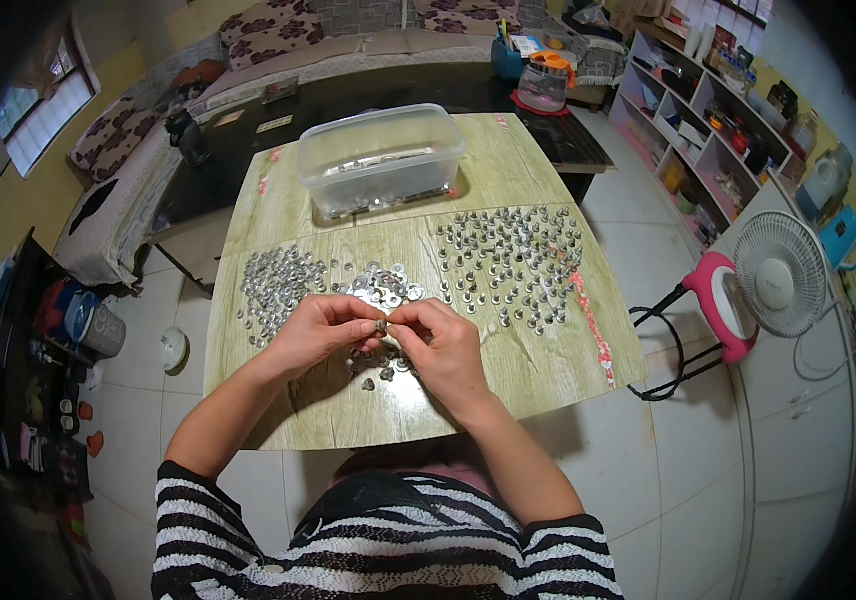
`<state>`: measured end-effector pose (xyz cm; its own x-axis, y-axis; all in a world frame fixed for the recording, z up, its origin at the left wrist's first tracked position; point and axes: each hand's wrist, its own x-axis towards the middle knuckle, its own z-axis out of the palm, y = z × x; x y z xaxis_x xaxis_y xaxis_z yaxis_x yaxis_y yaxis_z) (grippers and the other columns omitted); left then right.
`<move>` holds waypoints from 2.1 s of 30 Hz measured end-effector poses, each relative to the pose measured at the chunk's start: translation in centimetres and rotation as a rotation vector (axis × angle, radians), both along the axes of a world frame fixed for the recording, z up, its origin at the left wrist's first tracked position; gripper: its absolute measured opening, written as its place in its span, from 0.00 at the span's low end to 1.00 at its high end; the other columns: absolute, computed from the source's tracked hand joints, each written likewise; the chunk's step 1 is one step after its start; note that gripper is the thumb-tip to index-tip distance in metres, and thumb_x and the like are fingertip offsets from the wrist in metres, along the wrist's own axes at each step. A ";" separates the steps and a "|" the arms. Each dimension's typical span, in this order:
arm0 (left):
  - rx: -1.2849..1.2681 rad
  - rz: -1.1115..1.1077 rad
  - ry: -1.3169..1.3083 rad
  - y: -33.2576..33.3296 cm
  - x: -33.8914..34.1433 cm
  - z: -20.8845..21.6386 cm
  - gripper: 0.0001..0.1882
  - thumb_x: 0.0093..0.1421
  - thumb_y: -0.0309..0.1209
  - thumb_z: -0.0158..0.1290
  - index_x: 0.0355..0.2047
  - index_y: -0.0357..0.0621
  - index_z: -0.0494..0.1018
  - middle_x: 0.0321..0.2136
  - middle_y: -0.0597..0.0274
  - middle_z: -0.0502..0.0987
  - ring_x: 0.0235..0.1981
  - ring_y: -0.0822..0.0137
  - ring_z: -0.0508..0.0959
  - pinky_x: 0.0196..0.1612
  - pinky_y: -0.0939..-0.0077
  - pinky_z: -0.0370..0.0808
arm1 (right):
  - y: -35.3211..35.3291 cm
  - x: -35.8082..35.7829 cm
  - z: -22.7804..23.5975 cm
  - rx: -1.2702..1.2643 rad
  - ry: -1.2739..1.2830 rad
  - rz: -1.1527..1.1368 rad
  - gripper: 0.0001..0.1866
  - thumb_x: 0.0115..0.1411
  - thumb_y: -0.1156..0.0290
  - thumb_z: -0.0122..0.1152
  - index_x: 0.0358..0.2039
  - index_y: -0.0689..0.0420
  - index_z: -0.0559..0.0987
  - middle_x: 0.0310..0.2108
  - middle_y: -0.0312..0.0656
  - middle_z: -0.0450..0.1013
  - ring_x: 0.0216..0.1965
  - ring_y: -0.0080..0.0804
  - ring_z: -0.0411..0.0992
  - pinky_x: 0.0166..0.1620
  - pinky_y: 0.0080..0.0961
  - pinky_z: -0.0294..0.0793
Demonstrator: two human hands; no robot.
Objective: The person assembles small metal parts by hand, picking up metal rings and washers and fitting them together on a table.
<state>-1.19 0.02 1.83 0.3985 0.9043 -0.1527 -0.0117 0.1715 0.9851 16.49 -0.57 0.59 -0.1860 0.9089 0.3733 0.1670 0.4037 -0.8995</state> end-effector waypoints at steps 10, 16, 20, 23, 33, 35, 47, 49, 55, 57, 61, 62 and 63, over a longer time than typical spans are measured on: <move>0.129 0.057 0.032 0.2 0.4 -0.2 0.08 0.54 0.24 0.49 0.34 0.33 0.72 0.24 0.63 0.75 0.25 0.77 0.73 0.30 0.86 0.71 | 0.3 0.1 -0.9 -0.189 0.180 0.045 0.05 0.49 0.78 0.57 0.27 0.64 0.75 0.23 0.36 0.71 0.23 0.18 0.68 0.27 0.13 0.67; 0.135 0.055 0.024 0.1 0.5 -0.3 0.08 0.53 0.23 0.49 0.34 0.33 0.72 0.24 0.63 0.75 0.24 0.78 0.73 0.30 0.86 0.71 | 0.3 0.3 -0.9 -0.414 0.370 0.154 0.05 0.50 0.77 0.56 0.29 0.65 0.75 0.21 0.33 0.70 0.22 0.15 0.66 0.26 0.10 0.65; 0.181 0.047 0.076 0.0 0.6 -0.4 0.09 0.53 0.22 0.49 0.35 0.31 0.72 0.26 0.59 0.75 0.27 0.75 0.74 0.33 0.84 0.72 | 0.4 0.6 -1.1 -0.470 0.420 0.191 0.05 0.51 0.77 0.56 0.29 0.65 0.74 0.21 0.34 0.70 0.21 0.15 0.65 0.25 0.10 0.65; 0.246 0.072 0.154 -0.2 0.9 -0.3 0.09 0.53 0.22 0.49 0.35 0.32 0.72 0.27 0.60 0.75 0.28 0.75 0.74 0.33 0.84 0.72 | 0.4 0.6 -1.0 -0.556 0.460 0.213 0.05 0.51 0.77 0.56 0.29 0.65 0.74 0.21 0.34 0.69 0.20 0.15 0.65 0.24 0.09 0.65; 0.633 0.094 0.360 -0.2 1.1 -0.3 0.09 0.49 0.18 0.50 0.32 0.36 0.74 0.26 0.60 0.76 0.27 0.74 0.75 0.30 0.84 0.73 | 0.5 0.7 -1.0 -0.638 0.509 0.253 0.05 0.52 0.76 0.55 0.30 0.64 0.73 0.22 0.35 0.69 0.21 0.17 0.67 0.26 0.11 0.68; 0.667 0.104 0.368 -0.2 1.1 -0.3 0.09 0.49 0.17 0.50 0.32 0.37 0.74 0.26 0.59 0.76 0.27 0.73 0.76 0.30 0.84 0.73 | 0.4 0.7 -0.9 -0.674 0.538 0.237 0.05 0.52 0.77 0.54 0.30 0.64 0.73 0.22 0.35 0.69 0.21 0.16 0.66 0.25 0.10 0.66; 0.393 0.032 0.291 -0.1 0.9 -0.2 0.09 0.53 0.24 0.51 0.34 0.34 0.72 0.27 0.62 0.75 0.27 0.77 0.73 0.32 0.84 0.71 | 0.4 0.6 -1.1 -0.549 0.466 0.206 0.03 0.52 0.78 0.54 0.28 0.64 0.73 0.21 0.34 0.68 0.20 0.15 0.64 0.24 0.10 0.64; 0.362 0.065 0.365 -0.2 1.3 0.1 0.08 0.54 0.25 0.50 0.33 0.34 0.72 0.27 0.63 0.75 0.28 0.77 0.73 0.32 0.84 0.71 | 0.7 0.6 -1.4 -0.435 0.343 0.145 0.03 0.50 0.79 0.55 0.27 0.63 0.74 0.19 0.32 0.68 0.20 0.14 0.63 0.23 0.10 0.62; 0.295 0.097 0.171 0.2 1.6 -1.1 0.09 0.54 0.29 0.50 0.32 0.35 0.69 0.23 0.64 0.74 0.26 0.78 0.73 0.29 0.85 0.70 | 1.1 0.7 -1.2 -0.340 0.229 0.084 0.03 0.49 0.78 0.55 0.25 0.63 0.74 0.19 0.32 0.69 0.20 0.13 0.62 0.23 0.11 0.62; 0.317 0.063 0.246 0.4 1.5 -0.9 0.08 0.55 0.29 0.49 0.31 0.35 0.68 0.23 0.64 0.73 0.26 0.77 0.73 0.29 0.84 0.70 | 1.3 0.7 -1.3 -0.358 0.235 0.099 0.03 0.50 0.77 0.55 0.25 0.64 0.74 0.19 0.32 0.69 0.20 0.13 0.62 0.23 0.11 0.62; 0.332 0.072 0.206 0.3 1.8 -1.0 0.09 0.58 0.31 0.45 0.30 0.36 0.65 0.22 0.62 0.72 0.25 0.75 0.73 0.29 0.82 0.70 | 1.4 0.6 -1.4 -0.393 0.289 0.116 0.03 0.50 0.77 0.55 0.25 0.64 0.74 0.18 0.32 0.69 0.20 0.13 0.62 0.22 0.11 0.62; 0.331 0.072 0.207 0.4 1.8 -1.0 0.09 0.58 0.31 0.45 0.30 0.36 0.65 0.22 0.62 0.72 0.25 0.75 0.73 0.29 0.82 0.70 | 1.5 0.5 -1.4 -0.393 0.289 0.117 0.03 0.50 0.77 0.55 0.25 0.64 0.74 0.18 0.32 0.69 0.20 0.13 0.62 0.22 0.11 0.62; 0.346 0.055 0.246 0.5 1.8 -0.9 0.10 0.59 0.32 0.44 0.31 0.37 0.65 0.22 0.62 0.72 0.24 0.75 0.73 0.29 0.82 0.70 | 1.5 0.5 -1.5 -0.365 0.277 0.111 0.03 0.50 0.77 0.55 0.26 0.64 0.74 0.19 0.32 0.69 0.20 0.13 0.63 0.23 0.11 0.62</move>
